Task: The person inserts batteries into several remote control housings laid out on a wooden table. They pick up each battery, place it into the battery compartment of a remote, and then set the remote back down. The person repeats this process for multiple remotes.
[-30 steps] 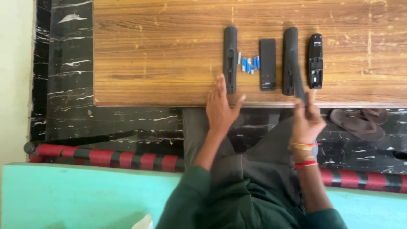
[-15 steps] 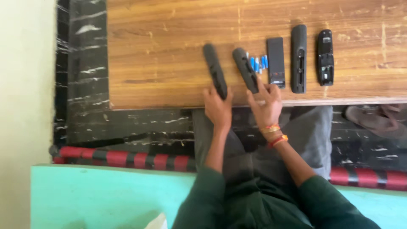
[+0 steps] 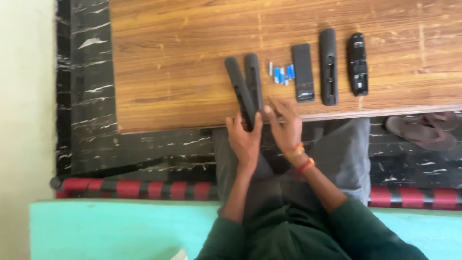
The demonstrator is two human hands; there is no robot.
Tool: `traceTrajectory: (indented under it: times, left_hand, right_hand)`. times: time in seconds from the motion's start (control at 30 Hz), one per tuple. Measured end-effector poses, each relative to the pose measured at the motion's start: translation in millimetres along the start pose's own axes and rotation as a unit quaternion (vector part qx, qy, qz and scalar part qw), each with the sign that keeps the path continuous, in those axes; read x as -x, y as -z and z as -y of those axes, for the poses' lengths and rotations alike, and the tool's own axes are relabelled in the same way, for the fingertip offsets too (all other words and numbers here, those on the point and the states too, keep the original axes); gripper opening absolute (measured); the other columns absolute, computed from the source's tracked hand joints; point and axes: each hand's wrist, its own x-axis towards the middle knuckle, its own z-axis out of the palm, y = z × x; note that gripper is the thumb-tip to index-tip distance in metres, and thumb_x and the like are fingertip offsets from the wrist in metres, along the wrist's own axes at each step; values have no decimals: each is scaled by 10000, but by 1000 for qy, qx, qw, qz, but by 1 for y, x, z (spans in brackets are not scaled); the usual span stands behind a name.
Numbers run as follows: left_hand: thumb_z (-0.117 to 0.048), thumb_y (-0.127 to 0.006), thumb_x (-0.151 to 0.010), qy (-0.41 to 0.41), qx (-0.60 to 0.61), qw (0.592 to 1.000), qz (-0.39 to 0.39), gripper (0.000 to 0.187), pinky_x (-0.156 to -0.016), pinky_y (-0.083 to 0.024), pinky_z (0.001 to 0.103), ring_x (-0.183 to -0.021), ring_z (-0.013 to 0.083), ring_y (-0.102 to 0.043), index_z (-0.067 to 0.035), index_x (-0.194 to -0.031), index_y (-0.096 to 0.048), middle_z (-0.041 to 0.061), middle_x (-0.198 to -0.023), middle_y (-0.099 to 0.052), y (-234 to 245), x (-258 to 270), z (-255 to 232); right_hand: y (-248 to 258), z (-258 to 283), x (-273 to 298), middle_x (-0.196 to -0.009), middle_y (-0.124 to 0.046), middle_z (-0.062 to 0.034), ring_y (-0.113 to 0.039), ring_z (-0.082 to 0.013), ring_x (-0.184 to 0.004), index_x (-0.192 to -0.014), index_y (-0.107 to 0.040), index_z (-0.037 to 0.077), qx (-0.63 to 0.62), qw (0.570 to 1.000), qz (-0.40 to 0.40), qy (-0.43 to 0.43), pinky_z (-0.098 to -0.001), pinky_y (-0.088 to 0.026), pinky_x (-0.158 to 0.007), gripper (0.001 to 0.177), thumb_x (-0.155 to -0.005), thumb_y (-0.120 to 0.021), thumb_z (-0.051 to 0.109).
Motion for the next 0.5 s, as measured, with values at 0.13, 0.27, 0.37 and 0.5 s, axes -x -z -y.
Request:
traceTrajectory:
  times: [0.13, 0.27, 0.37, 0.5]
  left_hand:
    - [-350, -773, -895, -125, 23, 990, 62, 536, -738, -541, 479, -953, 365, -669, -91, -1344, -634, 138, -1060, -598, -14, 25, -30]
    - [-347, -798, -827, -198, -2, 957, 211, 644, -722, -547, 465, -994, 361, -676, -80, -1372, -583, 146, -1115, -614, -29, 39, -55]
    - [-381, -798, -781, -264, 4, 919, 293, 751, -761, -565, 440, -980, 336, -683, -70, -1410, -531, 157, -1206, -617, -37, 41, -67]
    - [-394, -760, -910, -276, 41, 917, 285, 642, -842, -581, 408, -1046, 307, -687, -93, -1436, -547, 130, -1285, -636, -36, 48, -58]
  right_hand:
    - [40, -7, 9, -983, -680, -56, -586, -78, -852, -1320, -645, 18, -139, 966, 83, -202, -272, -481, -747, 381, -994, -723, 200]
    - [82, -33, 26, -1004, -666, -76, -591, -95, -888, -1259, -681, -27, -138, 962, -2, -234, -294, -488, -756, 344, -991, -716, 185]
    - [128, -73, 18, -1057, -706, -112, -636, -127, -941, -1257, -667, -34, -2, 983, -90, -158, -296, -536, -798, 312, -1046, -677, 196]
    - [196, -145, -24, -1156, -704, -239, -703, -268, -1007, -1469, -546, -52, 147, 967, -205, -28, -388, -536, -874, 438, -1078, -603, 135]
